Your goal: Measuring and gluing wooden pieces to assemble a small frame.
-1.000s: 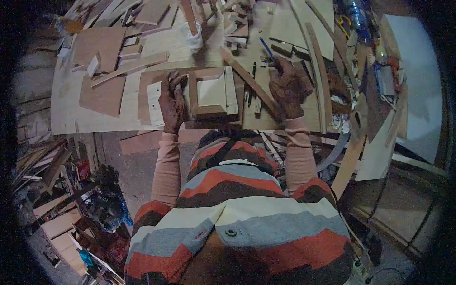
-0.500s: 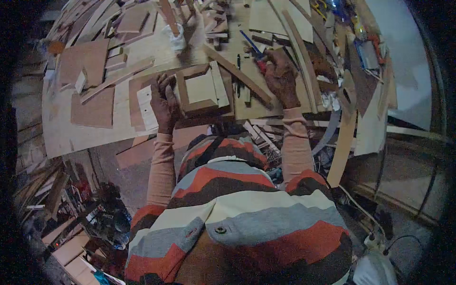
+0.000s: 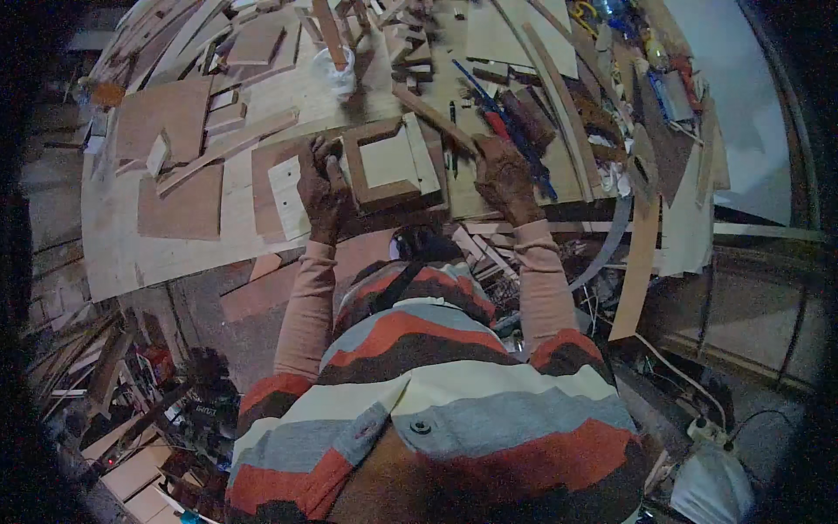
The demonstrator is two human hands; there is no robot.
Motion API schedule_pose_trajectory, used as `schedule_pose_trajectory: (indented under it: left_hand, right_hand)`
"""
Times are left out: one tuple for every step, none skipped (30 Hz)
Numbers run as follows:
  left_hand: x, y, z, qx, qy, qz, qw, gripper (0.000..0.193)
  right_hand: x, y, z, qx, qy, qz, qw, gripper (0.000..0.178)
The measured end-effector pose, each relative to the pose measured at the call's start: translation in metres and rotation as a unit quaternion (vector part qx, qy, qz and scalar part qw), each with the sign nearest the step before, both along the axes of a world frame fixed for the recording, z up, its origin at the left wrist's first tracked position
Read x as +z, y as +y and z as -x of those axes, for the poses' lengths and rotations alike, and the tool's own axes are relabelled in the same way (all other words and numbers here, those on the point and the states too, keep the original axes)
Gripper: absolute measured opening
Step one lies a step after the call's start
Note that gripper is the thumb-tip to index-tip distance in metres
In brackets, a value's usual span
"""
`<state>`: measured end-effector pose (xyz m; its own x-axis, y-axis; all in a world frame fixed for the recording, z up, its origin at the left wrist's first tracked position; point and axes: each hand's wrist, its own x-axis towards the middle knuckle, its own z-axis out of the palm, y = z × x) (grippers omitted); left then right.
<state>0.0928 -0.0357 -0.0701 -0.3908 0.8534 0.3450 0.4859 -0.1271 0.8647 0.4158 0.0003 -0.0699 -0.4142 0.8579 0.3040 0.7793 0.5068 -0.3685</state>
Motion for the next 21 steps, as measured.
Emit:
schedule_pose_trajectory:
  left_hand:
    - [-0.003,-0.001,0.004,-0.005,0.028,0.001,1.000,0.030]
    - [-0.006,-0.001,0.006,-0.003,0.028,-0.001,1.000,0.030]
    - [-0.005,0.001,0.003,-0.001,0.020,-0.008,1.000,0.028]
    - [-0.004,0.002,0.001,0.002,0.012,-0.014,1.000,0.026]
    - [-0.003,0.002,-0.001,-0.001,0.010,-0.018,1.000,0.026]
    - [-0.002,0.002,-0.001,0.000,0.006,-0.010,1.000,0.026]
    - [-0.001,0.002,0.000,0.002,0.001,-0.003,1.000,0.026]
    - [0.001,0.001,0.000,0.002,0.001,-0.004,1.000,0.026]
    - [0.003,-0.001,0.001,0.004,-0.029,-0.004,1.000,0.026]
    - [0.004,-0.001,0.000,0.000,-0.059,-0.006,0.998,0.026]
    - [0.003,-0.001,0.001,-0.003,-0.060,-0.007,0.998,0.026]
    - [0.000,0.000,0.004,-0.006,-0.018,-0.008,1.000,0.027]
    - [-0.001,0.001,0.005,-0.011,0.023,-0.009,1.000,0.027]
    - [-0.002,0.002,0.004,-0.015,0.022,-0.009,1.000,0.027]
    - [-0.004,0.003,0.004,-0.022,0.013,-0.013,1.000,0.027]
    - [-0.005,0.003,0.004,-0.027,0.002,-0.018,0.999,0.027]
    - [-0.006,0.004,0.005,-0.029,0.003,-0.017,0.999,0.027]
    - [-0.009,0.005,0.007,-0.038,0.008,-0.024,0.999,0.027]
    - [-0.011,0.006,0.008,-0.047,0.013,-0.031,0.998,0.026]
    - [-0.014,0.006,0.008,-0.048,0.014,-0.030,0.998,0.026]
    - [-0.015,0.006,0.008,-0.037,0.007,-0.019,0.999,0.026]
  right_hand:
    - [0.008,-0.004,0.004,-0.033,-0.017,0.065,0.997,0.047]
    - [0.011,-0.003,0.009,-0.031,-0.017,0.063,0.997,0.047]
    - [0.015,-0.002,0.012,-0.069,0.018,0.116,0.991,0.046]
    - [0.018,-0.003,0.013,-0.107,0.054,0.167,0.979,0.046]
    - [0.023,-0.005,0.010,-0.110,0.053,0.164,0.979,0.046]
    - [0.027,-0.011,0.007,-0.097,0.083,0.202,0.971,0.044]
    - [0.036,-0.016,0.010,-0.084,0.113,0.239,0.961,0.044]
    - [0.046,-0.026,0.014,-0.084,0.113,0.237,0.961,0.044]
    - [0.068,-0.038,0.027,-0.119,0.185,0.291,0.931,0.042]
    - [0.081,-0.047,0.032,-0.158,0.255,0.339,0.891,0.041]
    - [0.078,-0.048,0.031,-0.160,0.256,0.337,0.892,0.041]
    - [0.071,-0.048,0.028,-0.144,0.259,0.323,0.899,0.042]
    - [0.061,-0.048,0.022,-0.129,0.261,0.309,0.905,0.043]
    - [0.049,-0.048,0.015,-0.115,0.264,0.296,0.911,0.045]
    - [0.035,-0.047,0.009,-0.099,0.266,0.283,0.916,0.046]
    - [0.025,-0.047,0.004,-0.082,0.268,0.271,0.921,0.047]
    - [0.015,-0.048,-0.002,-0.084,0.269,0.272,0.920,0.047]
    - [0.012,-0.048,-0.003,-0.075,0.339,0.314,0.884,0.043]
    - [0.008,-0.050,-0.004,-0.066,0.407,0.353,0.840,0.040]
    - [0.005,-0.051,-0.005,-0.067,0.407,0.354,0.839,0.040]
    - [0.016,-0.053,0.006,-0.091,0.352,0.316,0.876,0.039]
